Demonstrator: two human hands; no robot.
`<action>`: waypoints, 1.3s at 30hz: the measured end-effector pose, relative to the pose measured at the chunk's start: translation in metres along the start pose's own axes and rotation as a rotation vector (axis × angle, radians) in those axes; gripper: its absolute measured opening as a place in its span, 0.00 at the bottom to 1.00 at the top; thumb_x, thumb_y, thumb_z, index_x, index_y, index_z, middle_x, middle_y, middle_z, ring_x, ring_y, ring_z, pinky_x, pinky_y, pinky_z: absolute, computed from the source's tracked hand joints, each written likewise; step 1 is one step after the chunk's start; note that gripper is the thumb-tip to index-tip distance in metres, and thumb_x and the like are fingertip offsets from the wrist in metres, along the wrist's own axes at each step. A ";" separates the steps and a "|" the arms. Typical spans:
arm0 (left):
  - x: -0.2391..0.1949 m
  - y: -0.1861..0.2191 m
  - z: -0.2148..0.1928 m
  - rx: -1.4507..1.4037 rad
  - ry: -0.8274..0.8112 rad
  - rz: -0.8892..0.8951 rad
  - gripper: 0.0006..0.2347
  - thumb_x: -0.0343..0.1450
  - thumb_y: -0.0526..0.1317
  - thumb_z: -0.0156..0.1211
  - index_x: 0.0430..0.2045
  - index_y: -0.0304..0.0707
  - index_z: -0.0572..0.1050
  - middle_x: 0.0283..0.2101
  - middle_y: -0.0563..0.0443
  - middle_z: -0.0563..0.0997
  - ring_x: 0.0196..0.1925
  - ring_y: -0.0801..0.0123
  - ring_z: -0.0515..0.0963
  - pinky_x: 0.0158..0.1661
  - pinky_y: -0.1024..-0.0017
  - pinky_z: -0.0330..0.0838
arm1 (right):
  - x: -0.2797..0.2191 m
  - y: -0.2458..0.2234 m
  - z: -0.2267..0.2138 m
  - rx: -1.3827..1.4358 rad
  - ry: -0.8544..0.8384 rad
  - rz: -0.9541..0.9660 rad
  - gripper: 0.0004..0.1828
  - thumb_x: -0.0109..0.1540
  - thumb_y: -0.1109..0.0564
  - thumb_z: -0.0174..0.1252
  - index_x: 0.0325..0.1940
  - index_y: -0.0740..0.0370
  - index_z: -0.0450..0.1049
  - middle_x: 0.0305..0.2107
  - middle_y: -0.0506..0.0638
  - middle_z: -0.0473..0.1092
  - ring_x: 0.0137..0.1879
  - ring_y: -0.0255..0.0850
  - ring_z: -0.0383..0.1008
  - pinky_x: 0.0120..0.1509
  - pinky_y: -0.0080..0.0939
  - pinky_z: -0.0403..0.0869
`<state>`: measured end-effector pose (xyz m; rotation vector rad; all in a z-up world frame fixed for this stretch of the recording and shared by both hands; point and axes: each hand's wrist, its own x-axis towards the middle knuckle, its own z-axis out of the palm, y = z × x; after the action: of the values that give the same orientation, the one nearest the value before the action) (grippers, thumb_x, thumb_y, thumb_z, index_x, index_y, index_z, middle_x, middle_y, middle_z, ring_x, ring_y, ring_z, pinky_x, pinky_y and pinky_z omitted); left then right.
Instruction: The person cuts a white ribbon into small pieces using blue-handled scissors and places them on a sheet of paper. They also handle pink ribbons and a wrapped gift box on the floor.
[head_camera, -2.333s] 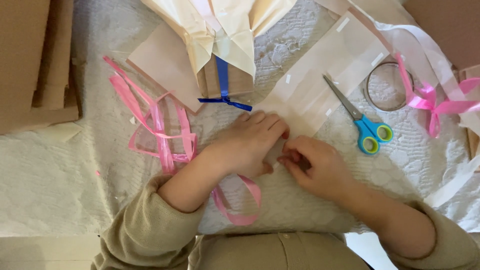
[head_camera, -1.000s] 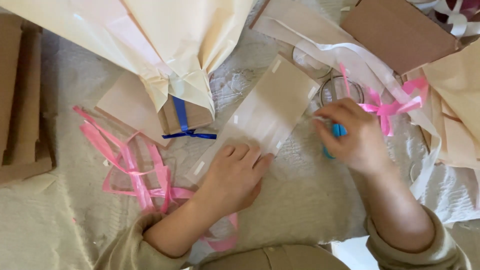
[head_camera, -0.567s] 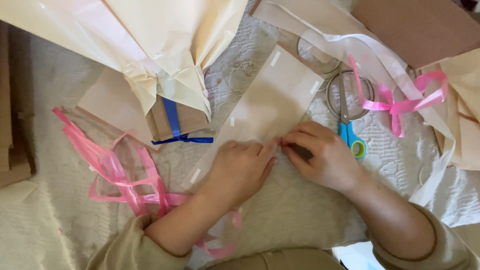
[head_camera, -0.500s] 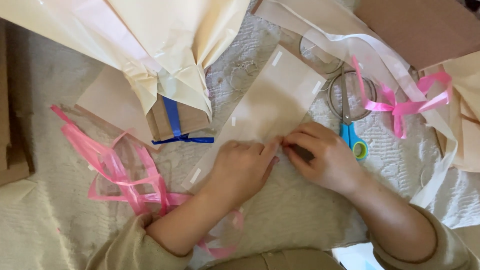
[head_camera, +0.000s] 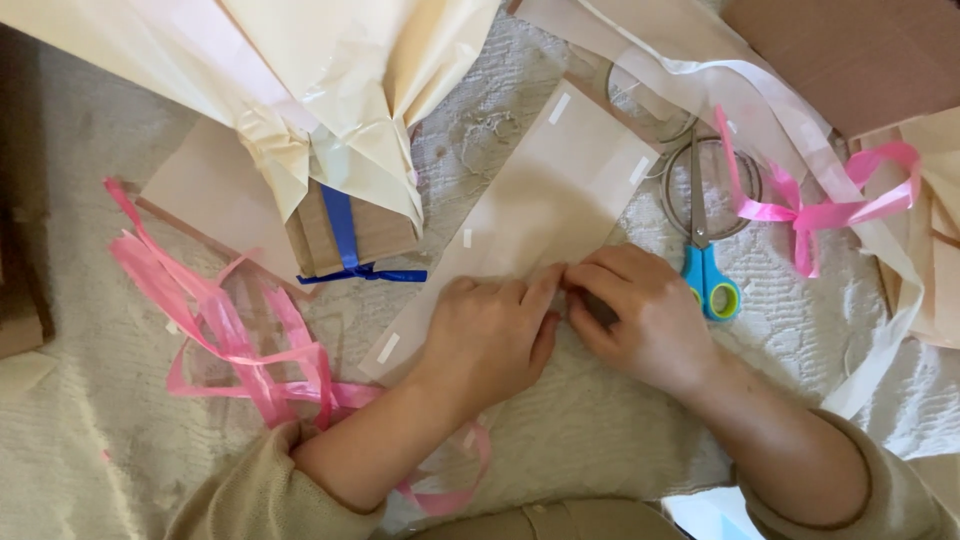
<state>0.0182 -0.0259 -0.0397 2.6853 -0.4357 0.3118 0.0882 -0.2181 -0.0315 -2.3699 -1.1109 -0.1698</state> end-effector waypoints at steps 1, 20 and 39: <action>0.000 0.001 -0.001 0.000 0.000 -0.001 0.17 0.71 0.45 0.55 0.54 0.43 0.76 0.20 0.53 0.77 0.21 0.61 0.80 0.30 0.62 0.74 | 0.000 0.001 0.000 0.001 -0.001 0.000 0.08 0.56 0.58 0.67 0.39 0.54 0.80 0.35 0.49 0.76 0.43 0.49 0.79 0.47 0.47 0.77; 0.006 0.001 -0.014 -0.110 -0.135 -0.079 0.22 0.70 0.47 0.56 0.56 0.36 0.74 0.24 0.44 0.82 0.27 0.52 0.84 0.36 0.56 0.75 | 0.000 0.003 -0.001 -0.107 -0.044 -0.121 0.04 0.58 0.55 0.64 0.35 0.53 0.77 0.31 0.47 0.73 0.39 0.47 0.76 0.40 0.45 0.73; 0.004 -0.002 -0.012 -0.106 -0.199 -0.071 0.25 0.70 0.48 0.53 0.61 0.33 0.70 0.28 0.42 0.84 0.31 0.49 0.85 0.37 0.54 0.75 | 0.004 0.005 -0.004 -0.132 -0.039 -0.137 0.03 0.62 0.59 0.61 0.40 0.58 0.78 0.35 0.49 0.74 0.40 0.47 0.78 0.41 0.43 0.75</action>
<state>0.0204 -0.0201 -0.0284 2.6299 -0.4011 0.0006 0.0945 -0.2202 -0.0283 -2.4212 -1.3186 -0.2522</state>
